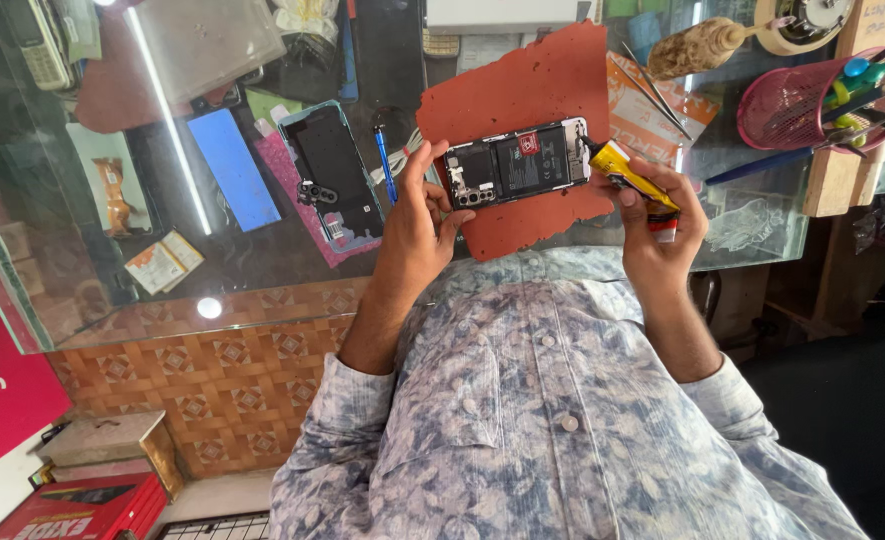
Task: The person applies a substance to the internal components of a disassembled smartphone using a yellow tool. They then place a blue back cover onto the device, press it into place, and secure it by wrapping two yellow rubber bands around the phone.
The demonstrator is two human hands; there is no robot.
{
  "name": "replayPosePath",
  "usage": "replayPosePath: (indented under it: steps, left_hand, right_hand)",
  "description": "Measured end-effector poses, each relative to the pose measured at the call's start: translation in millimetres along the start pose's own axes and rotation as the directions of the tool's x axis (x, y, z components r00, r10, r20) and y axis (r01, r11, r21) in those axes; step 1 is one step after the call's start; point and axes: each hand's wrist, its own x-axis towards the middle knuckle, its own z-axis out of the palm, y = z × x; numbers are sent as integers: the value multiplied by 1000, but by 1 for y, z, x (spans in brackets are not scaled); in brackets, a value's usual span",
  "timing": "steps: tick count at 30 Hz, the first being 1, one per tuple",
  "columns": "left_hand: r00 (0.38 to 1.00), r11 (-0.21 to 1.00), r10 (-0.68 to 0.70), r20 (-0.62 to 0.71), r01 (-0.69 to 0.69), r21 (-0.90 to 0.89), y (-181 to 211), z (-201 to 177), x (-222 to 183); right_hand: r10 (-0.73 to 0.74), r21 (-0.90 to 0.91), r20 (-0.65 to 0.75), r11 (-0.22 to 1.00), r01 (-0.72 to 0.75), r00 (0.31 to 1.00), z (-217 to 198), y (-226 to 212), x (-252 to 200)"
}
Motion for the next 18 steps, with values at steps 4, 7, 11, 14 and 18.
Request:
replayPosePath:
  steps: [4, 7, 11, 14, 18]
  left_hand:
    - [1000, 1000, 24, 3, -24, -5, 12, -6, 4]
    - [999, 999, 23, 29, -22, -39, 17, -14, 7]
    - [1000, 999, 16, 24, -15, -31, 18, -15, 7]
    - [999, 999, 22, 29, -21, -37, 17, -16, 7]
    - [999, 999, 37, 7, -37, 29, 17, -17, 5]
  right_hand:
    - [68, 303, -119, 952, -29, 991, 7, -1, 3]
    - [151, 504, -161, 862, -50, 975, 8, -4, 10]
    - [237, 529, -167, 841, -116, 957, 11, -6, 13]
    - [174, 439, -152, 894, -92, 973, 12, -4, 9]
    - [-9, 101, -69, 995, 16, 998, 10, 1, -2]
